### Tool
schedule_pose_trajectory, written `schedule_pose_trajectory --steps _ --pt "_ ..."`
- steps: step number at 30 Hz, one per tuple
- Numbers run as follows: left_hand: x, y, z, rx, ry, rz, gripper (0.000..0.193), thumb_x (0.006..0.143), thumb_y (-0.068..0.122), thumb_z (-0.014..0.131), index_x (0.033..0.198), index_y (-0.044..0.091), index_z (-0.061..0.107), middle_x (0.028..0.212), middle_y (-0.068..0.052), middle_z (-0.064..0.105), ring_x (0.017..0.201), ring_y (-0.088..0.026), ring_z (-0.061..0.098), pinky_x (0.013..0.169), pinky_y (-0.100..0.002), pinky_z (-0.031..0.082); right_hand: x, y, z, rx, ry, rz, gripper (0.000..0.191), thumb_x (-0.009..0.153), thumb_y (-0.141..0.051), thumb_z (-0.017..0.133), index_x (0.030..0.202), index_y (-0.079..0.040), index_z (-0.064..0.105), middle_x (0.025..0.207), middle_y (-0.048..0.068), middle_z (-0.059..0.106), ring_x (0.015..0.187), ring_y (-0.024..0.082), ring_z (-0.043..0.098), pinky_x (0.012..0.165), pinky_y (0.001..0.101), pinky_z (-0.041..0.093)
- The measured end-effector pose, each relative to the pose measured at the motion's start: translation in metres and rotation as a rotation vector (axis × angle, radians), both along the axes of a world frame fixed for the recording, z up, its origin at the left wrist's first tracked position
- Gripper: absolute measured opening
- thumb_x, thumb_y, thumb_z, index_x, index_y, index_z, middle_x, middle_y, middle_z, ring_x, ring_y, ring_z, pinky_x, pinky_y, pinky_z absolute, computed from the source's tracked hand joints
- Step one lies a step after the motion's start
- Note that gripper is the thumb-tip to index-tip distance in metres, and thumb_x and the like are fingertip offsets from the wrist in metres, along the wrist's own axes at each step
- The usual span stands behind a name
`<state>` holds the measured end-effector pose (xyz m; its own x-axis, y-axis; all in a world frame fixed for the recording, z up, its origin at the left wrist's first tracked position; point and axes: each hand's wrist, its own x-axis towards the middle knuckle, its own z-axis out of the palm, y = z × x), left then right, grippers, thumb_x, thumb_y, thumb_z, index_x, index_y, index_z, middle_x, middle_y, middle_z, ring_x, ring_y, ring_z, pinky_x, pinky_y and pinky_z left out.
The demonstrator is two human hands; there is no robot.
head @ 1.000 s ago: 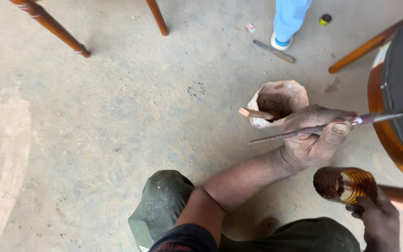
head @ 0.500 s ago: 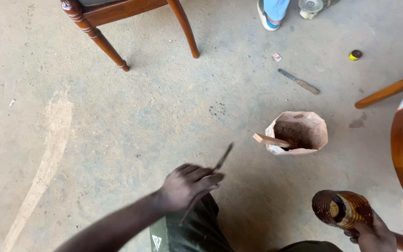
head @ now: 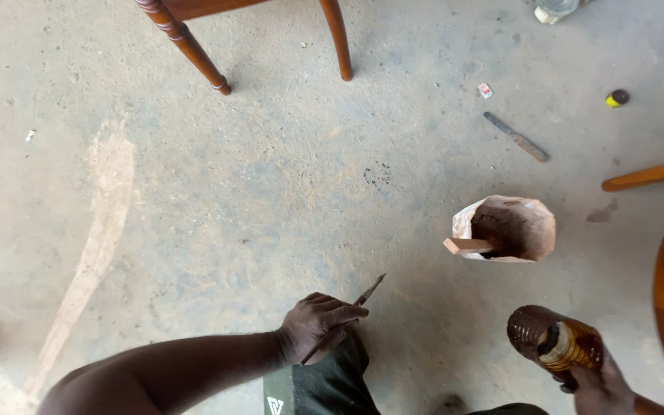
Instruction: The person applies a brown finish to the wooden frame of a chair using a paintbrush. They dip the brush into a container and coat the legs and armrests of multiple chairs in a workshop.
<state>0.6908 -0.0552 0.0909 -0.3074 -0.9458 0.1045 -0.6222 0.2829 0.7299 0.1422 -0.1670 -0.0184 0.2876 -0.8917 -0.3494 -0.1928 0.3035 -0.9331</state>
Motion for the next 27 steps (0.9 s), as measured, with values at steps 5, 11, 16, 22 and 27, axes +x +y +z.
schedule_pose_trajectory --steps 5,11,16,22,27 --pt "0.006 0.014 0.045 0.214 -0.041 0.02 0.03 0.099 0.019 0.065 0.128 0.015 0.067 0.12 -0.01 0.075 0.109 -0.028 0.072 0.097 -0.049 0.054 0.053 0.042 0.093 0.126 0.506 -0.468 0.07 0.091 0.006 0.057 0.16 -0.005 0.043 0.136 0.024 0.061 0.107 0.034 0.068 0.067 0.0377 0.061" --pt "0.01 0.067 0.108 0.528 -0.262 0.2 0.038 0.096 0.024 0.064 0.131 0.01 0.062 0.11 -0.014 0.072 0.101 -0.032 0.07 0.091 -0.05 0.054 0.125 0.102 0.247 0.034 0.439 -0.459 0.067 0.094 -0.006 0.065 0.16 -0.011 0.055 0.128 0.023 0.07 0.087 0.026 0.066 0.062 0.0322 0.055" --pt "-0.012 0.115 0.248 0.582 -0.183 0.476 0.049 0.092 0.028 0.064 0.134 0.004 0.057 0.093 -0.017 0.071 0.089 -0.033 0.071 0.082 -0.049 0.056 0.183 0.101 0.415 -0.071 0.144 -0.283 0.062 0.09 -0.009 0.065 0.15 -0.005 0.051 0.118 0.018 0.072 0.087 0.018 0.074 0.065 0.0297 0.06" --pt "-0.005 0.14 0.37 0.549 0.166 0.696 0.03 0.096 0.036 0.061 0.115 0.018 0.076 0.099 -0.02 0.076 0.097 -0.037 0.075 0.09 -0.047 0.059 0.236 0.069 0.528 0.239 0.467 -0.201 0.061 0.091 -0.009 0.065 0.151 -0.006 0.054 0.091 0.023 0.076 0.062 0.025 0.07 0.056 0.0356 0.057" --pt "0.063 0.11 0.396 0.49 0.045 0.771 0.031 0.093 0.046 0.063 0.116 0.029 0.077 0.096 -0.015 0.077 0.088 -0.038 0.075 0.078 -0.05 0.06 0.276 0.056 0.549 0.15 0.332 -0.311 0.061 0.087 -0.003 0.061 0.148 -0.009 0.057 0.094 0.017 0.075 0.06 0.022 0.069 0.053 0.0344 0.054"
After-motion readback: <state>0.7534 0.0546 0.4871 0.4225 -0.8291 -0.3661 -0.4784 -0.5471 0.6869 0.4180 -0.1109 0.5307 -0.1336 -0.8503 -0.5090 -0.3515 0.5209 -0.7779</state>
